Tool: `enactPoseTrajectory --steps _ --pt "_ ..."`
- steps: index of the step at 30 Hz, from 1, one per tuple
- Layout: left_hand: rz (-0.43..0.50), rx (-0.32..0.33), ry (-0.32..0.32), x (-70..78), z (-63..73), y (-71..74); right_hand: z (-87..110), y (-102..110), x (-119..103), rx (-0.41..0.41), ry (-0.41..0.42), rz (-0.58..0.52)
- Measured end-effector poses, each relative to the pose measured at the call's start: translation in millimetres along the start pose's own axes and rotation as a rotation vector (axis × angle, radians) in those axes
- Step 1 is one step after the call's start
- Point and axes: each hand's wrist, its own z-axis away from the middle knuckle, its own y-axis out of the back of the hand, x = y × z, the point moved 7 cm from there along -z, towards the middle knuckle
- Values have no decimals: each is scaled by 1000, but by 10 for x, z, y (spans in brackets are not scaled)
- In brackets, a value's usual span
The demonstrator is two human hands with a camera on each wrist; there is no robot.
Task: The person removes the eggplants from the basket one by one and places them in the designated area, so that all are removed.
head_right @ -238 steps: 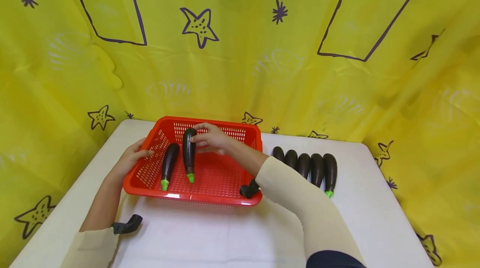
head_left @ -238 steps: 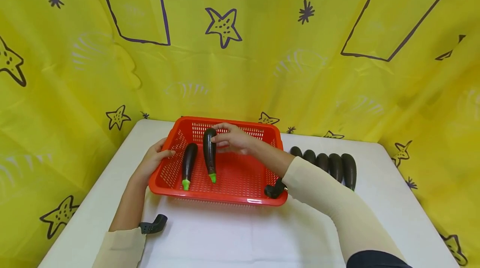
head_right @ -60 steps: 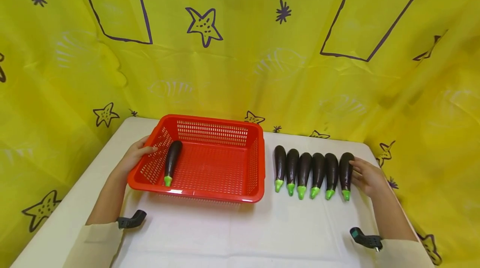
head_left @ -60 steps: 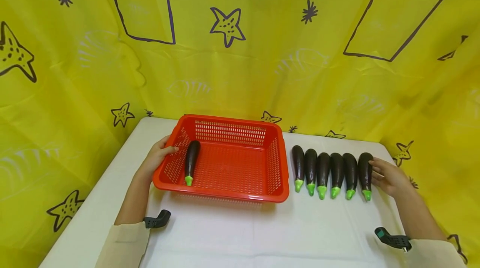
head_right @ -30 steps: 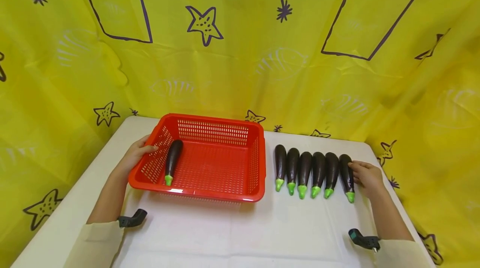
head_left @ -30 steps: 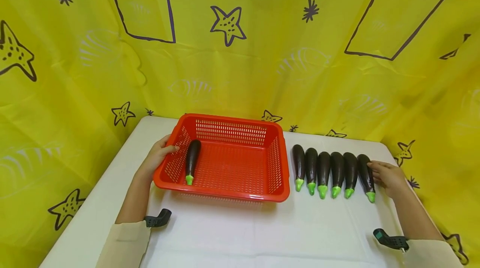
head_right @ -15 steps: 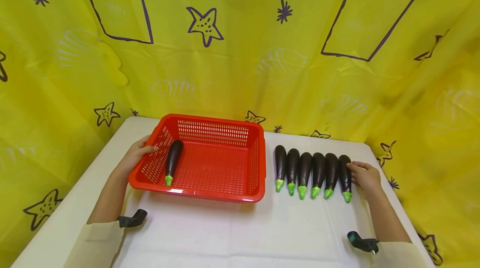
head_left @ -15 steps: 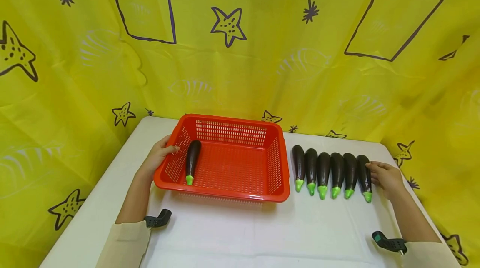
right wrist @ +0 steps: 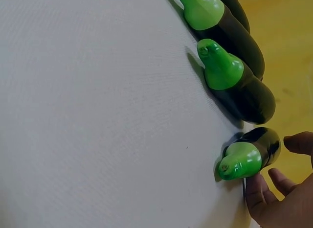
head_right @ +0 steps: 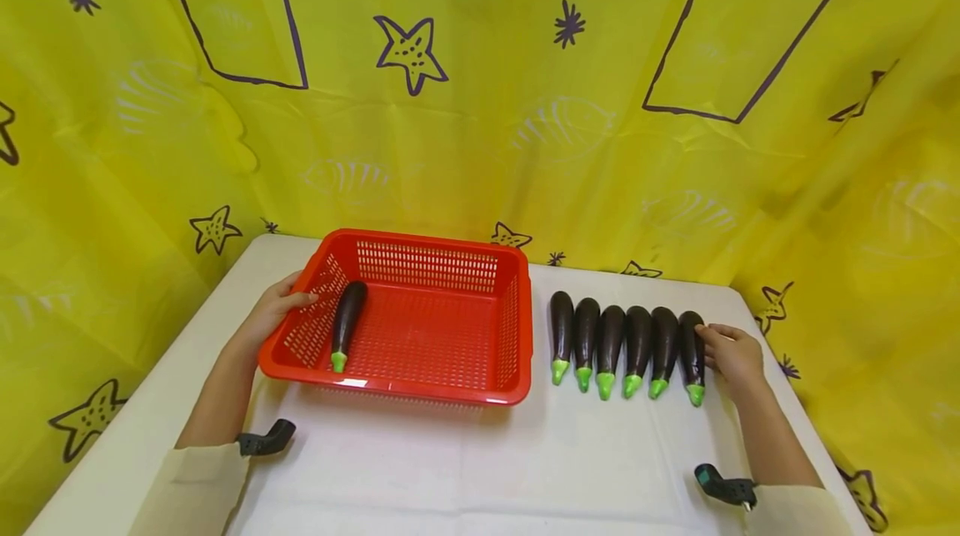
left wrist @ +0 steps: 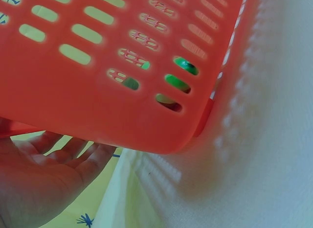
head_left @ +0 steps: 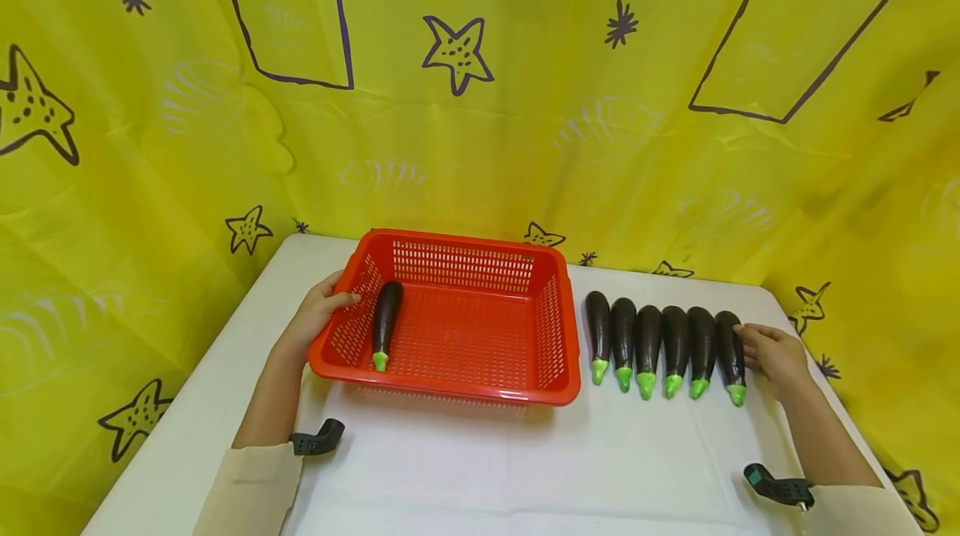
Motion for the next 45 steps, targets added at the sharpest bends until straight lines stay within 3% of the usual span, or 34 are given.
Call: enactPoseTrajectory --steps 8,12,16,21,25,31,39,45 --pt "-3 2 4 -14 26 1 3 46 -21 13 55 60" --pt "-11 -1 -2 -7 17 6 3 70 -47 7 53 22" --pt "-11 1 6 -10 12 4 22 74 -104 3 100 -111" --pt "-7 0 18 -13 7 6 54 29 -226 -24 258 -375" --pt "-5 0 19 -15 4 6 102 -50 -351 -66 379 -477" --pt "-12 4 16 -11 3 8 148 -215 -496 -162 461 -491" --pt "-8 -1 12 -10 -1 6 211 -456 -658 -224 416 -420" --pt "-8 1 11 -14 -12 7 307 -648 -847 -296 461 -437"
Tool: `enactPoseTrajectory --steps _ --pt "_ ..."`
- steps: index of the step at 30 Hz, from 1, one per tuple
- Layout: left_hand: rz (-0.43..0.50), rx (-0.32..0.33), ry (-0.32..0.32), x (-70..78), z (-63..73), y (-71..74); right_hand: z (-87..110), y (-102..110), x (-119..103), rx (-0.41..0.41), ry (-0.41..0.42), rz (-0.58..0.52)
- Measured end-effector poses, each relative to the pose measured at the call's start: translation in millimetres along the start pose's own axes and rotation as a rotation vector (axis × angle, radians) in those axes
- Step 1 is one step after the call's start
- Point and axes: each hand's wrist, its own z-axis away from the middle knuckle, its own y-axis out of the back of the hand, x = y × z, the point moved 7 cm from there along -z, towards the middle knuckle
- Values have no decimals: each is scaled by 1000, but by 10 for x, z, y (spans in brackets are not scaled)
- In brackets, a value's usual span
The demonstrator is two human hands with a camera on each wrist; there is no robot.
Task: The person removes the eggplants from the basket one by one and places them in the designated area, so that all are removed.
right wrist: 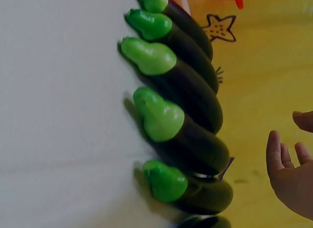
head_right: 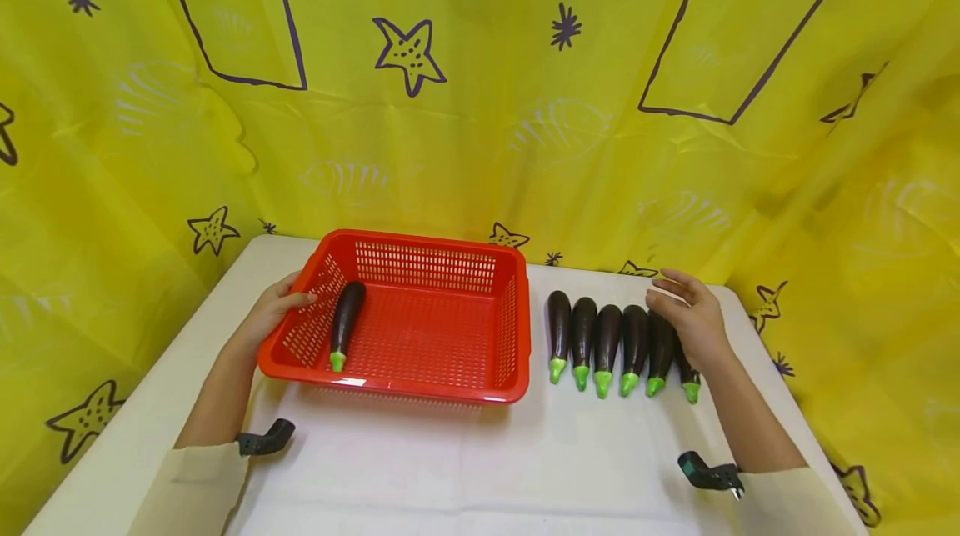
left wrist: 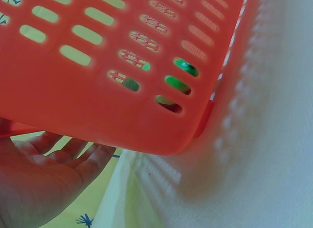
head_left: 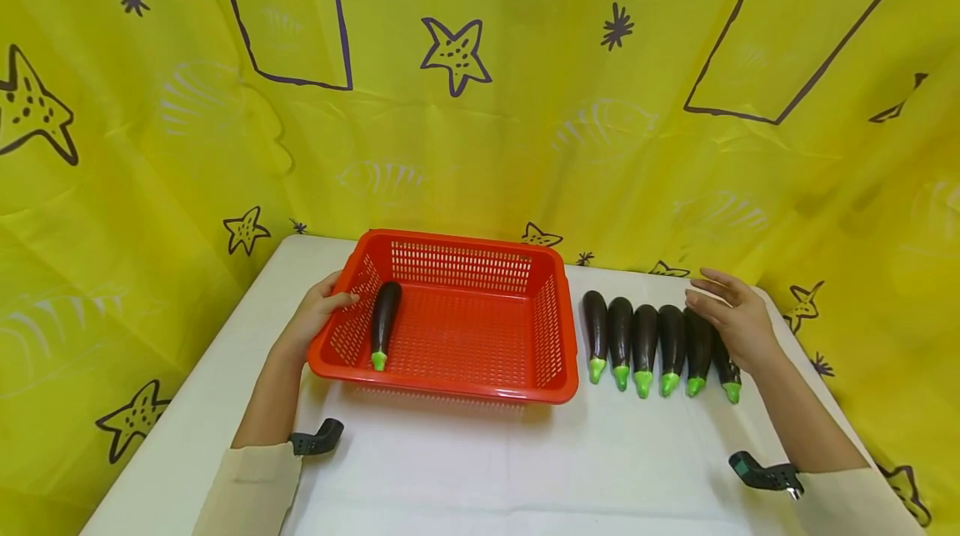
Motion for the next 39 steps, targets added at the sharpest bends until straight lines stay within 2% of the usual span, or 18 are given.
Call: enactPoseTrajectory --steps 5,11,19,28,39 --pt "0 1 0 3 6 4 -36 -223 -60 -74 25 8" --pt "1 -7 5 2 19 -5 -69 -500 -71 -130 15 41" --pt "2 -7 -1 6 21 -10 -123 -887 -87 -178 -45 56" --pt "-4 -8 -2 6 18 -9 -219 -1270 12 -220 -109 139" --pt "-12 -2 -2 9 8 -2 -309 -1634 -8 -291 -128 209"
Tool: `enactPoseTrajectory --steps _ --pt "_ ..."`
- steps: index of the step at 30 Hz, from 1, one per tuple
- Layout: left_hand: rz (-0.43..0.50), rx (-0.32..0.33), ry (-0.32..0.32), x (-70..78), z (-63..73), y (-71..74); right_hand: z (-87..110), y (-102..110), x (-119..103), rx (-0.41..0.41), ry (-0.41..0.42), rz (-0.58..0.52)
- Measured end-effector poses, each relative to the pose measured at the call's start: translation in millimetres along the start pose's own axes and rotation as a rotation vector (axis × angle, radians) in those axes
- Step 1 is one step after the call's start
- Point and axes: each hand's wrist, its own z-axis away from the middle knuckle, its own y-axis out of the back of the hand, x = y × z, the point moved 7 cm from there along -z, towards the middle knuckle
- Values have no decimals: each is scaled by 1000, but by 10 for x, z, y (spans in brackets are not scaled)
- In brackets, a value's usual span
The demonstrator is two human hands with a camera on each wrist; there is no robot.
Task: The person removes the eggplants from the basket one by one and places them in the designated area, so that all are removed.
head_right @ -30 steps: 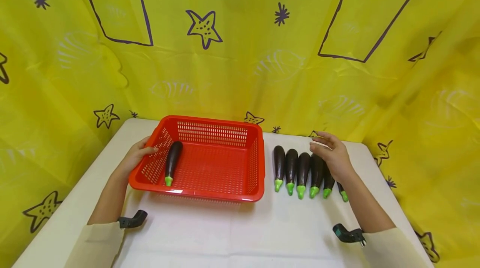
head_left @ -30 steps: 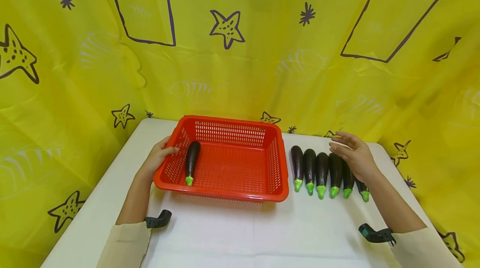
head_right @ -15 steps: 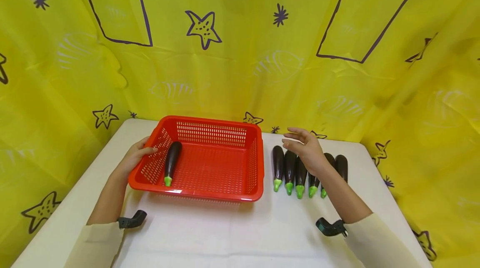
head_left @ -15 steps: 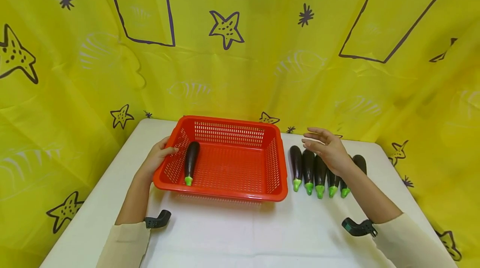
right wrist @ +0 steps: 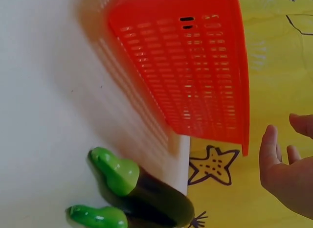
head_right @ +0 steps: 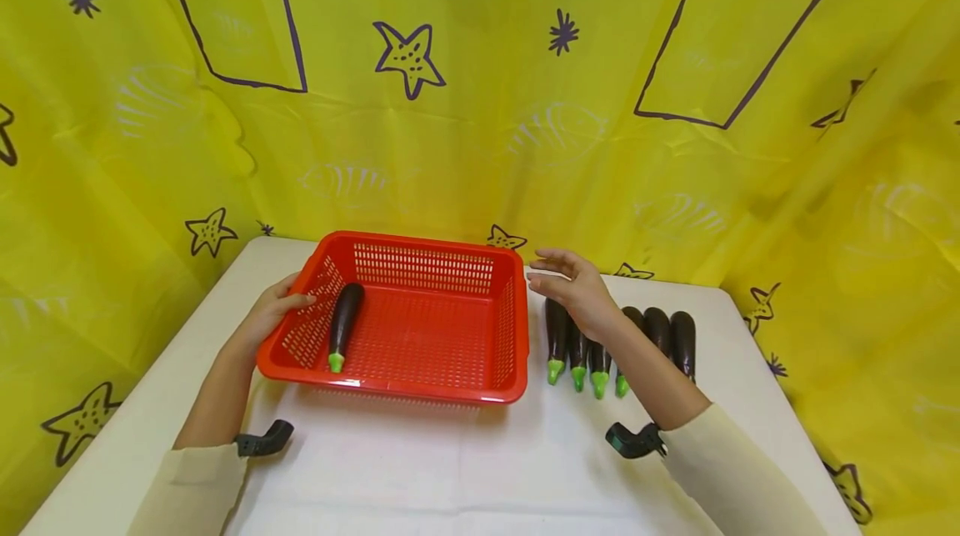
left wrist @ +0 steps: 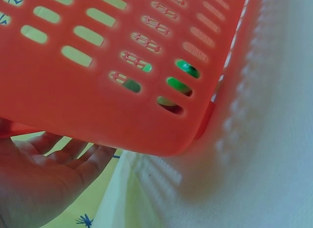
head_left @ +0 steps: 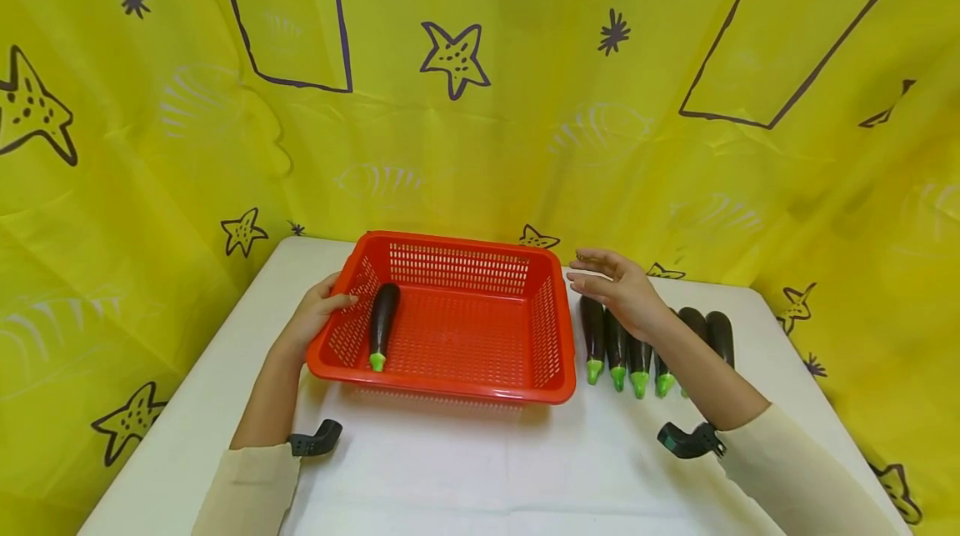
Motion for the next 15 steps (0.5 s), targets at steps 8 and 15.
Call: enactPoseTrajectory --steps 8,15 --pt "-2 5 1 6 -14 1 -104 -203 -101 -55 -15 -43" --pt "12 -6 -3 2 2 -3 -198 -375 -146 -103 -8 -74"
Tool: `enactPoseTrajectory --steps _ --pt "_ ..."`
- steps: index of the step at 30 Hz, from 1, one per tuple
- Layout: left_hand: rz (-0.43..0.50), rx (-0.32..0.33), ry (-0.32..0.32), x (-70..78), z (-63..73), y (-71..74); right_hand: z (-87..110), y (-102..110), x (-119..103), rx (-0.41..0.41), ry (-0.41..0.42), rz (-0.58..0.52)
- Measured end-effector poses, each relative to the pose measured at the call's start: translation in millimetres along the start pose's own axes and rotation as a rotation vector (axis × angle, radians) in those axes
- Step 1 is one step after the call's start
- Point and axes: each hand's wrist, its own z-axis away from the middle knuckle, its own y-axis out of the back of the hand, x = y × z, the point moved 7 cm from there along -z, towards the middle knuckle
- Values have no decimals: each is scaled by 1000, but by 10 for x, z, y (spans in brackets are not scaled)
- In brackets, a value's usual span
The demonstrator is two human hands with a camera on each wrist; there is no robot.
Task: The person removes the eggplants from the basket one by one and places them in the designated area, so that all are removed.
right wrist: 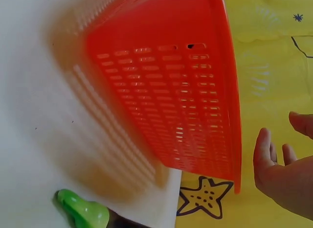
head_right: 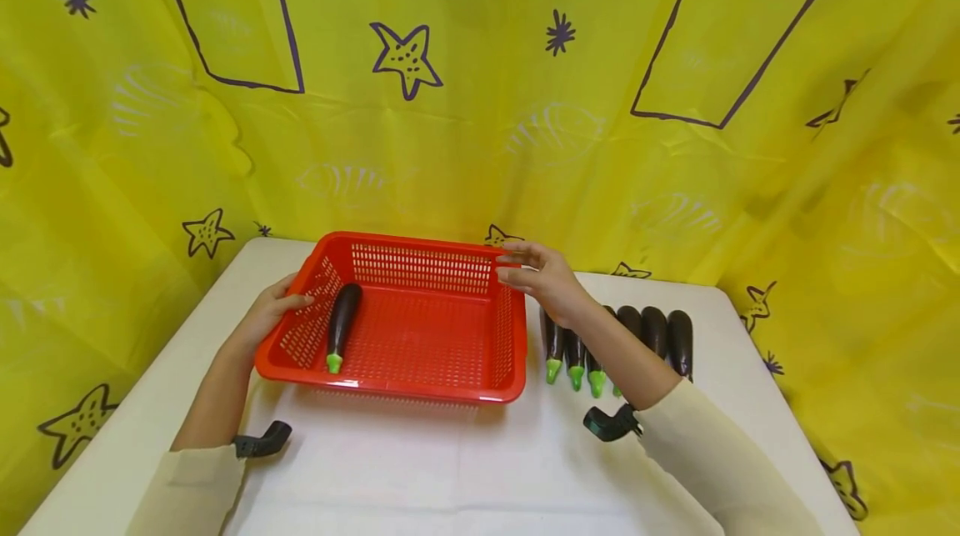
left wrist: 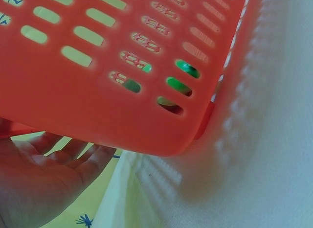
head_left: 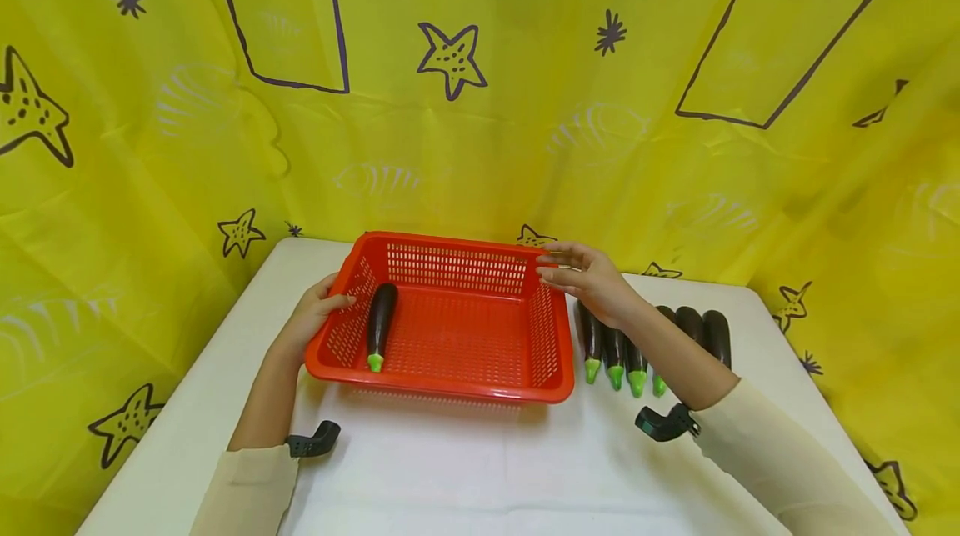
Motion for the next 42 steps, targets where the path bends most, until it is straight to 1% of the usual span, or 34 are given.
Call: enactPoseTrajectory --steps 7,11,16,22,24,29,34,39,42 --pt "-12 3 -3 -15 1 7 -124 -160 -21 -33 -31 -60" --pt "-21 4 -8 -5 -5 10 -193 -244 -54 -50 -43 -72" --pt "-9 -2 -11 14 -6 7 -287 -334 -103 -58 -51 -89" --pt "-9 4 -13 20 -12 0 -424 -448 -139 -82 -81 -96" --pt "-9 4 -15 19 -15 -4 -475 -482 -148 -91 -88 -123" --pt "-11 3 -19 14 -17 -1 -584 -565 -179 -109 -115 -144" --pt "7 6 -15 20 -22 6 -704 -637 -191 -105 -135 -119" --pt "11 7 -6 15 -24 7 -819 -731 -179 -138 -137 -97" --pt "11 8 -6 15 -26 6 -871 -784 -163 -157 -163 -88"
